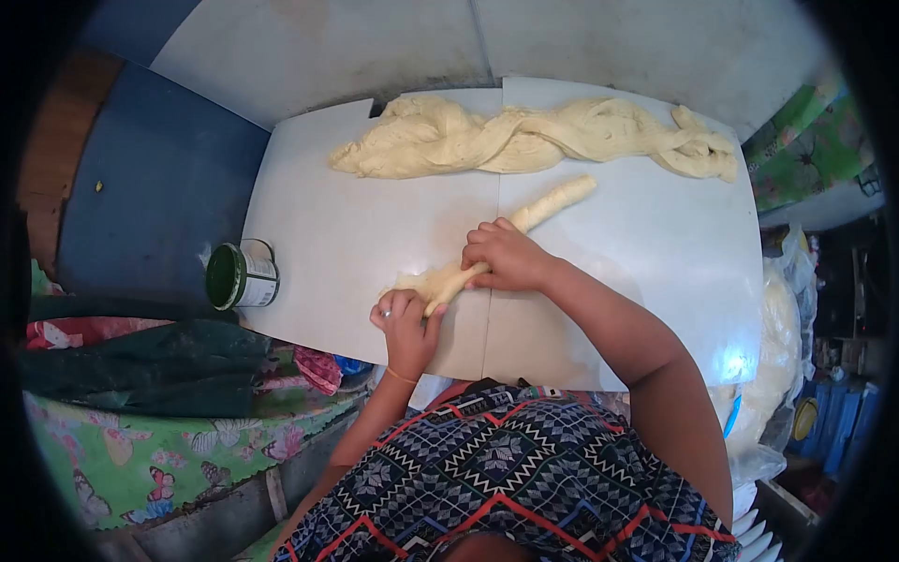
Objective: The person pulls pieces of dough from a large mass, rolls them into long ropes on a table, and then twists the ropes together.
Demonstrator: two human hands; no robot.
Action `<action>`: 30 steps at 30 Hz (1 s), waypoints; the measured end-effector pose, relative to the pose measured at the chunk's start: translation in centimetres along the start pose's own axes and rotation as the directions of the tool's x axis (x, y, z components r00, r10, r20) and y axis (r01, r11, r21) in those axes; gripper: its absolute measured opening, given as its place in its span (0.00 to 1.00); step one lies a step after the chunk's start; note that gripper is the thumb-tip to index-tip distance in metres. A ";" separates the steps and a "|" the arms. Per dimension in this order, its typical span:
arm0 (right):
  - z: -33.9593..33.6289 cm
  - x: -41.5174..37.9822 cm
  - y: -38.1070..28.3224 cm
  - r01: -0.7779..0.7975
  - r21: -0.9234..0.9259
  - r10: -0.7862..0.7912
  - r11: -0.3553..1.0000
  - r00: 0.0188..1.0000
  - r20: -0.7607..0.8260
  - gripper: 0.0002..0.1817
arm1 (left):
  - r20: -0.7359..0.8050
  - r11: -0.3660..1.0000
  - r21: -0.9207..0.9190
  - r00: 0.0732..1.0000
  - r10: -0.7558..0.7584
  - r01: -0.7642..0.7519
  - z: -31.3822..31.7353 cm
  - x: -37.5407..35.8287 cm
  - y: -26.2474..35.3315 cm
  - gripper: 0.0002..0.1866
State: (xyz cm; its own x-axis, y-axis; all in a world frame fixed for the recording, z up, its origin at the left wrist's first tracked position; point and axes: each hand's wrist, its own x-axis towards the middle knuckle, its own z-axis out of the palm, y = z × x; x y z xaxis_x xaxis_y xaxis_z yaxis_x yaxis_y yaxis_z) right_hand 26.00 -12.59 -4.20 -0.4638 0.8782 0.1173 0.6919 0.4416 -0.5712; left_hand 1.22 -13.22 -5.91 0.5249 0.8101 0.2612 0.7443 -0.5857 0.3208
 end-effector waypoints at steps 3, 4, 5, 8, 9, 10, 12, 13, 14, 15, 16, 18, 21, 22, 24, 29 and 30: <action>0.0 2.8 -0.4 -0.173 -0.246 0.170 0.954 0.985 -0.032 0.16 | -0.048 0.976 -0.016 0.975 -0.216 0.215 -0.4 0.0 -0.3 0.13; 0.5 4.0 -0.4 -0.173 -0.245 0.169 0.954 0.985 -0.035 0.16 | -0.188 0.970 0.082 0.959 -0.211 0.229 -0.5 0.8 -0.1 0.11; 1.1 5.4 -0.2 -0.212 -0.309 0.163 0.927 0.971 -0.175 0.15 | -0.190 0.971 0.084 0.960 -0.206 0.225 -0.3 1.2 -0.5 0.11; 3.2 6.3 0.4 -0.127 -0.306 0.082 0.943 0.984 -0.156 0.14 | -0.359 0.988 -0.017 0.922 -0.147 0.151 0.7 1.8 -3.0 0.13; 3.9 6.1 0.2 -0.005 -0.218 0.007 0.976 1.000 0.009 0.14 | -0.142 0.992 -0.082 0.984 -0.109 0.098 0.9 1.3 -3.7 0.13; 4.4 5.2 -0.5 0.011 -0.224 -0.008 0.974 1.000 0.014 0.14 | 0.078 0.986 -0.157 0.996 -0.052 0.064 1.0 0.9 -4.3 0.14; 4.9 2.6 -1.9 0.243 -0.167 -0.289 0.956 0.879 -0.379 0.15 | -0.011 0.998 -0.069 1.000 0.004 -0.005 -0.5 0.5 -2.8 0.14; 4.9 2.4 -1.9 0.244 -0.153 -0.284 0.958 0.885 -0.368 0.15 | -0.073 0.997 0.021 0.994 0.076 -0.075 -0.9 -0.2 -2.1 0.14; 4.9 2.2 -1.8 0.180 -0.089 -0.198 0.980 0.935 -0.292 0.17 | -0.058 0.998 0.015 0.996 0.061 -0.060 -0.7 -0.8 -2.0 0.14; 4.5 2.2 -1.7 0.112 -0.037 -0.117 0.993 0.971 -0.211 0.19 | -0.069 1.000 0.007 0.997 0.024 -0.024 -0.6 -0.9 -1.9 0.14; 3.9 2.3 -1.8 0.095 -0.007 -0.095 0.995 0.982 -0.162 0.16 | -0.085 1.000 0.003 0.996 -0.006 0.006 -0.5 -0.9 -1.8 0.14; 2.2 2.8 -2.1 0.097 -0.001 -0.097 0.995 0.994 -0.040 0.16 | -0.040 0.999 -0.028 0.999 -0.027 0.026 -1.1 -2.1 -1.9 0.13; 2.6 4.8 -1.8 0.043 -0.112 -0.045 0.993 0.999 -0.020 0.16 | 0.034 0.994 -0.022 0.994 -0.108 0.109 -0.9 -1.9 -2.3 0.11; 3.3 5.6 -2.1 -0.024 -0.222 -0.005 0.975 0.991 -0.131 0.15 | -0.133 0.983 0.046 0.976 -0.172 0.180 -0.3 -1.0 -2.4 0.12; 3.8 6.8 -2.6 -0.016 -0.262 -0.038 0.965 0.979 -0.200 0.15 | -0.406 0.956 0.016 0.876 -0.262 0.293 -0.3 1.2 -2.4 0.11; 6.3 4.6 -2.6 0.208 -0.167 -0.247 0.964 0.934 -0.259 0.20 | -0.104 1.000 -0.003 0.994 0.027 -0.028 -0.8 0.8 -5.4 0.09; 5.7 4.2 -2.6 0.199 -0.154 -0.234 0.968 0.936 -0.263 0.22 | -0.118 0.999 -0.009 0.992 0.049 -0.051 -1.7 0.6 -4.7 0.09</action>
State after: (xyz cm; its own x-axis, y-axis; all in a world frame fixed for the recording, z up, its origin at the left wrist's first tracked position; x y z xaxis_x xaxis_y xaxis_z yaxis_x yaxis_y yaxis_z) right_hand 19.07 -11.08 -6.80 -0.4506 0.7666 0.4575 0.6621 0.6307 -0.4047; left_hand -2.67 -10.00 -5.66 0.5087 0.7716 0.3820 0.7132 -0.6261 0.3150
